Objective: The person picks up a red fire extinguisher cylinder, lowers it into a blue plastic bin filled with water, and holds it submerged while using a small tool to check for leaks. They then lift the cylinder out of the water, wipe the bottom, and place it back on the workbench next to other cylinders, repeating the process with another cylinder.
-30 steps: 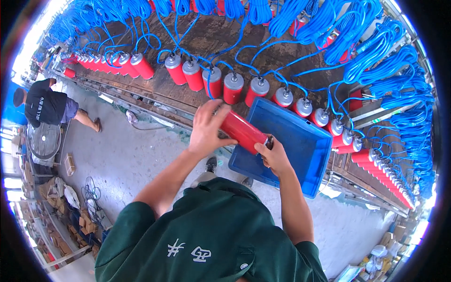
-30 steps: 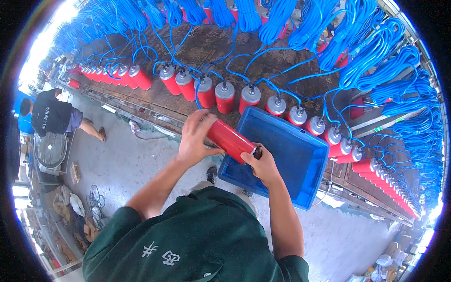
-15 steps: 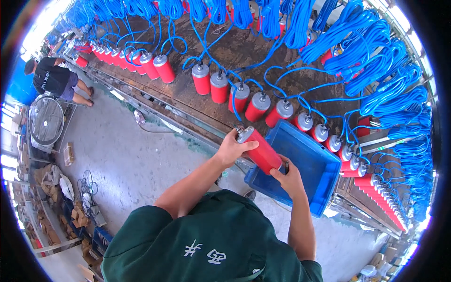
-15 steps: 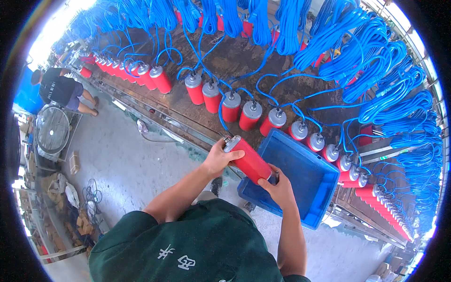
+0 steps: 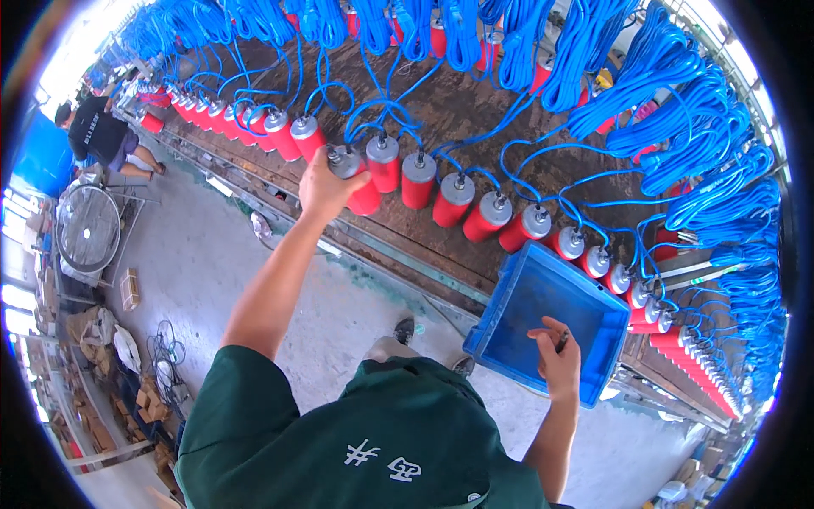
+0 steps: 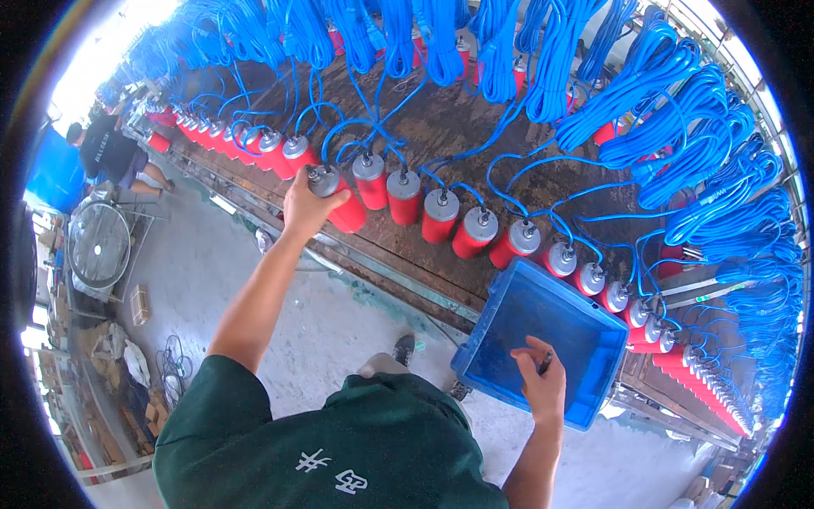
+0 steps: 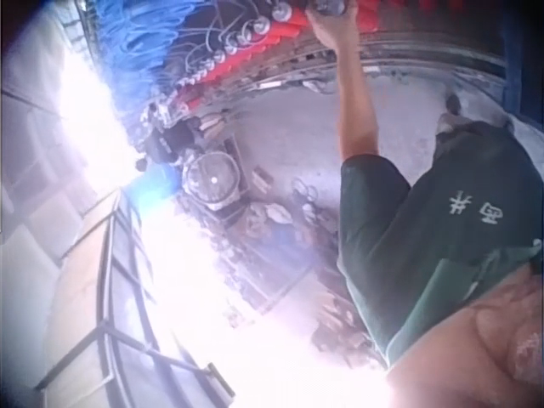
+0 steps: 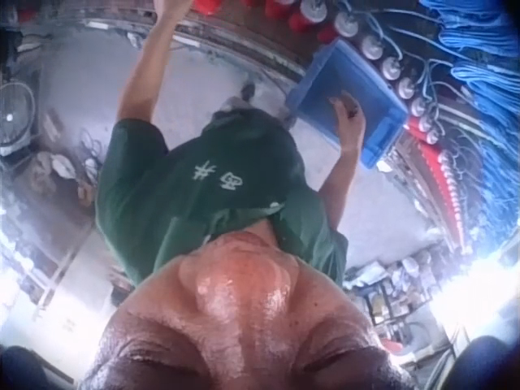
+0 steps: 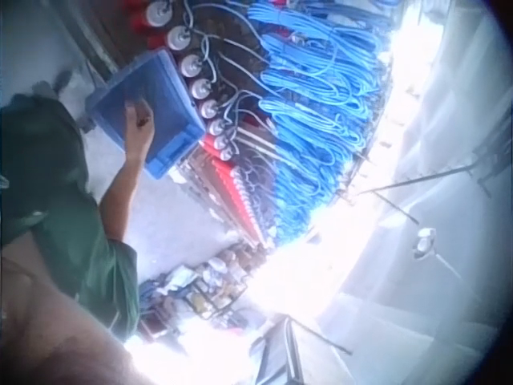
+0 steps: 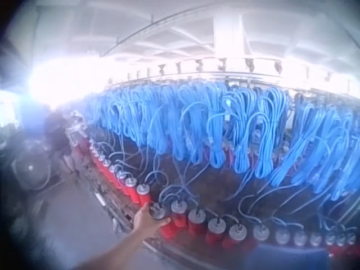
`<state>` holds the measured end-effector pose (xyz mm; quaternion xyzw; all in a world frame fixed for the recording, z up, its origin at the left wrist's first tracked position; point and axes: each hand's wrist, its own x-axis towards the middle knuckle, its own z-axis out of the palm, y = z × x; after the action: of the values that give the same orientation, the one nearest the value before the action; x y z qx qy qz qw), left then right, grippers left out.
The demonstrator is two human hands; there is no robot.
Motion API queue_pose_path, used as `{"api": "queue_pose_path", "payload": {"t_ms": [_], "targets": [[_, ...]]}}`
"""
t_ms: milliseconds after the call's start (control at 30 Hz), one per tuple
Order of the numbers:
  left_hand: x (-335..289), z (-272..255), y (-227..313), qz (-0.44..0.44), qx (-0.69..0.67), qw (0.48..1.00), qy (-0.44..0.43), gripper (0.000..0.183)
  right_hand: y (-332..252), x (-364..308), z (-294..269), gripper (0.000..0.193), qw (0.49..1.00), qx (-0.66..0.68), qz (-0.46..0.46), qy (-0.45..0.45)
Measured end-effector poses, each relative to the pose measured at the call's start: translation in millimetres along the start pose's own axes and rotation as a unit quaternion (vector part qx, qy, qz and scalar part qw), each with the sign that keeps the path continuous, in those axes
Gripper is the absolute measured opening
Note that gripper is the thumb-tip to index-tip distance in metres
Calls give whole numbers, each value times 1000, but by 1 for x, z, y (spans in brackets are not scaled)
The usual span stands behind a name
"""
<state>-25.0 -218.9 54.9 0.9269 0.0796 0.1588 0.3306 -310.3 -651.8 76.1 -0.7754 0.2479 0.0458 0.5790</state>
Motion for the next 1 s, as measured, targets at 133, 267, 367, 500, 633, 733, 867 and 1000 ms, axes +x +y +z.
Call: {"api": "queue_pose_path", "payload": {"t_ms": [133, 267, 367, 500, 633, 733, 867, 1000], "targets": [[48, 29, -48, -41, 47, 997, 36, 85, 9, -14, -1, 38, 999, 10, 9, 31], [73, 62, -77, -52, 50, 996, 48, 88, 17, -22, 0, 36, 998, 21, 35, 44], [77, 76, -76, -57, 42, 997, 31, 88, 12, -23, 6, 36, 997, 29, 50, 49], [88, 86, -68, -64, 49, 997, 13, 88, 7, -16, 18, 38, 998, 20, 51, 37], [86, 88, -71, -57, 49, 997, 24, 90, -2, -9, 34, 40, 999, -8, 36, 35], [81, 81, -68, -53, 30, 998, 10, 90, -8, -6, 37, 40, 999, -9, 30, 27], [47, 86, -71, 68, 7, 977, 204, 76, -3, -9, 32, 31, 999, 0, 14, 52], [26, 95, -38, 86, -127, 988, -8, 82, 20, -17, 15, 16, 995, 6, 46, 89]]}}
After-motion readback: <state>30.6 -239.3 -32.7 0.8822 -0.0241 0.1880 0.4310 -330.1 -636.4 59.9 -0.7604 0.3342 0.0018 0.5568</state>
